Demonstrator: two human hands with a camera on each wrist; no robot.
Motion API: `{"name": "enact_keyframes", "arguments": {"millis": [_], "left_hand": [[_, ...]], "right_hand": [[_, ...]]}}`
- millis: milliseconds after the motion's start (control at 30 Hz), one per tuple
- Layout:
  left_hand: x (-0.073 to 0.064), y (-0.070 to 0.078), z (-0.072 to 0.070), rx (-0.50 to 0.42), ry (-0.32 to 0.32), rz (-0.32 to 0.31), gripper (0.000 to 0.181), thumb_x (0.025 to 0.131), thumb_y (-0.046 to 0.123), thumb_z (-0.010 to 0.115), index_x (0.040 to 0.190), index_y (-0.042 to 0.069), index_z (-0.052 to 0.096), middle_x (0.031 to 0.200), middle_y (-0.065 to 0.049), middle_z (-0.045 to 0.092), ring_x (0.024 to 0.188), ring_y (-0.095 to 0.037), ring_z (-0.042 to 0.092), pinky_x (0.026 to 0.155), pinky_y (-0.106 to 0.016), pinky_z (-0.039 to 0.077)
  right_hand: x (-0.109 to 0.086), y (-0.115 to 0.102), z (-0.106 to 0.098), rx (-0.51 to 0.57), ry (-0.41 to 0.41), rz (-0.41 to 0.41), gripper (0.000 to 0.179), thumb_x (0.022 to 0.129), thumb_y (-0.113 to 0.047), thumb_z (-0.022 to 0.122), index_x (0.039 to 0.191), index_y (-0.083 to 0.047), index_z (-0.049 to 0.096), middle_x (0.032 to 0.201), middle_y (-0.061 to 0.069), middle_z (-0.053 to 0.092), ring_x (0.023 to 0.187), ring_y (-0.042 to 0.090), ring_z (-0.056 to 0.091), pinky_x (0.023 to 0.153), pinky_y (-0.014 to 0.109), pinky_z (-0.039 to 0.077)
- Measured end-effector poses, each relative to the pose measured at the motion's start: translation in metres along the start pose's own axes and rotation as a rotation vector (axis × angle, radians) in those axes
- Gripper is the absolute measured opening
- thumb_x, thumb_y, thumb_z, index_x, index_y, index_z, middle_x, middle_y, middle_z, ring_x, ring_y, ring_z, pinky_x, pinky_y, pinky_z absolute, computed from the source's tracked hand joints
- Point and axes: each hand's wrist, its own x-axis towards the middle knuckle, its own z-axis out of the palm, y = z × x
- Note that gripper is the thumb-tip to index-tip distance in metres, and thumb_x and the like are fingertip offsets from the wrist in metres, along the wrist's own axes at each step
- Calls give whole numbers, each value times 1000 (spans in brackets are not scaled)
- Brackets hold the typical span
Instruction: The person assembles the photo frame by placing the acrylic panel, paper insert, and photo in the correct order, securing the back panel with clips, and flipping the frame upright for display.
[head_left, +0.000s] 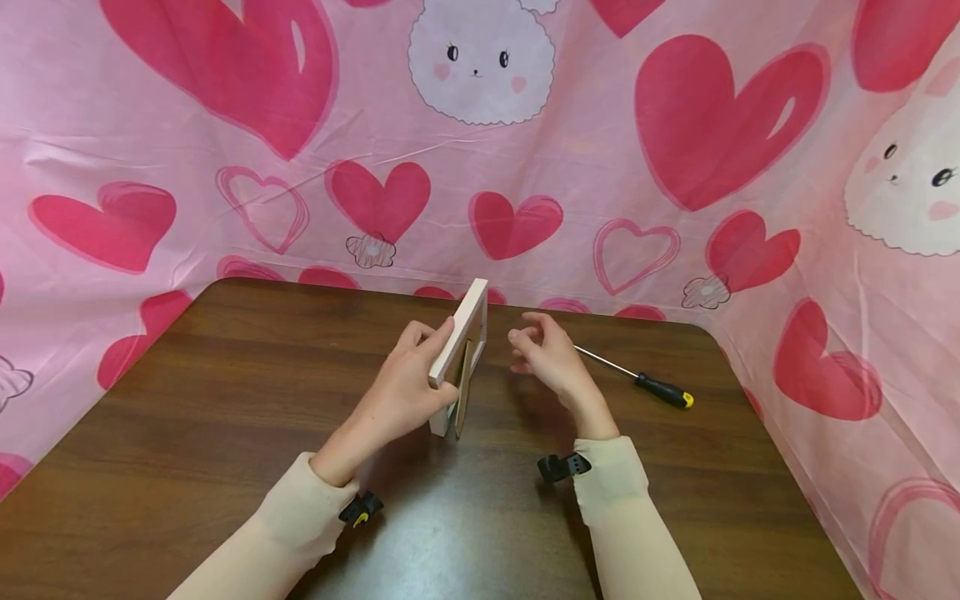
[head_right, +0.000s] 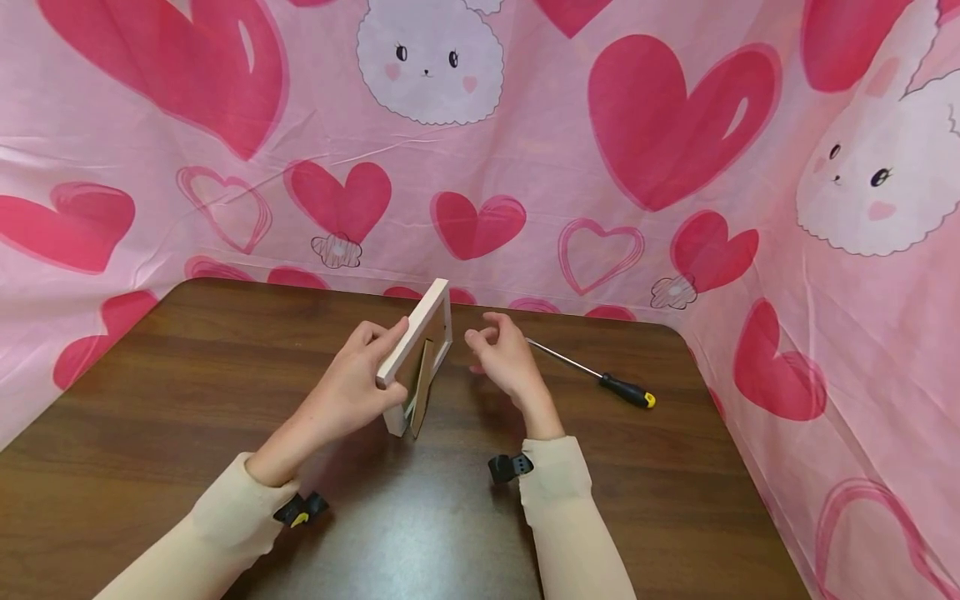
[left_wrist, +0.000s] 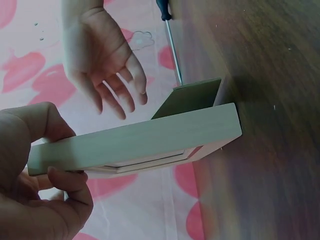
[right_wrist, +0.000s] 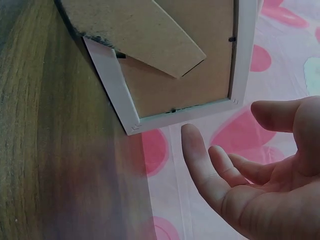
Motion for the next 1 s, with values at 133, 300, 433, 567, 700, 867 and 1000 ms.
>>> {"name": "enact_keyframes", "arguments": {"millis": [133, 300, 433, 567, 700, 867, 1000], "left_hand": [[0, 1, 0, -14, -17, 4, 95, 75, -1, 81, 161, 7, 43, 125, -11, 51, 95, -24, 56, 73, -32, 51], [1, 1, 1, -24, -38, 13, 94, 76, 1, 81, 161, 7, 43, 125, -11, 52, 96, -22, 55, 78, -33, 52], [1, 1, 1, -19, -41, 28, 93, 75, 2, 80, 161, 7, 43, 125, -10, 53, 95, -22, 55, 79, -33, 51], [0, 1, 3, -17, -50, 37, 95, 76, 3, 80, 162, 9, 43, 126, -8, 53, 95, -20, 55, 78, -32, 52], [0, 3, 5, -13, -71, 58, 94, 78, 6, 82, 162, 9, 43, 126, -6, 55, 94, -17, 55, 79, -31, 51], [-1, 5, 7, -57, -113, 79, 90, 81, 8, 86, 161, 8, 45, 123, -4, 56, 83, -13, 55, 71, -26, 54], [-1, 4, 9, -65, -146, 108, 90, 83, 12, 89, 162, 10, 45, 120, -2, 56, 73, -12, 56, 64, -24, 53]], "right_hand": [[-1, -2, 0, 7, 12, -15, 58, 107, -22, 63, 157, -2, 39, 128, 22, 60, 120, 49, 64, 88, 41, 63], [0, -3, 0, 13, 23, -34, 60, 108, -26, 61, 158, -2, 39, 133, 23, 59, 122, 48, 64, 89, 42, 63], [-1, -6, 0, 30, 32, -45, 61, 109, -29, 61, 158, -2, 39, 137, 23, 57, 124, 47, 63, 89, 46, 63], [-3, -10, 1, 50, 32, -50, 60, 109, -29, 61, 158, -3, 38, 138, 23, 55, 124, 47, 63, 92, 55, 60], [-3, -12, 1, 63, 36, -55, 61, 109, -28, 60, 159, -1, 37, 137, 23, 55, 121, 44, 64, 93, 57, 59], [-4, -14, 1, 73, 42, -53, 61, 109, -28, 59, 160, -1, 36, 137, 23, 55, 119, 46, 65, 92, 55, 60], [-4, -14, 1, 88, 38, -44, 61, 110, -28, 58, 160, -3, 35, 141, 23, 55, 117, 48, 66, 92, 57, 60]]}}
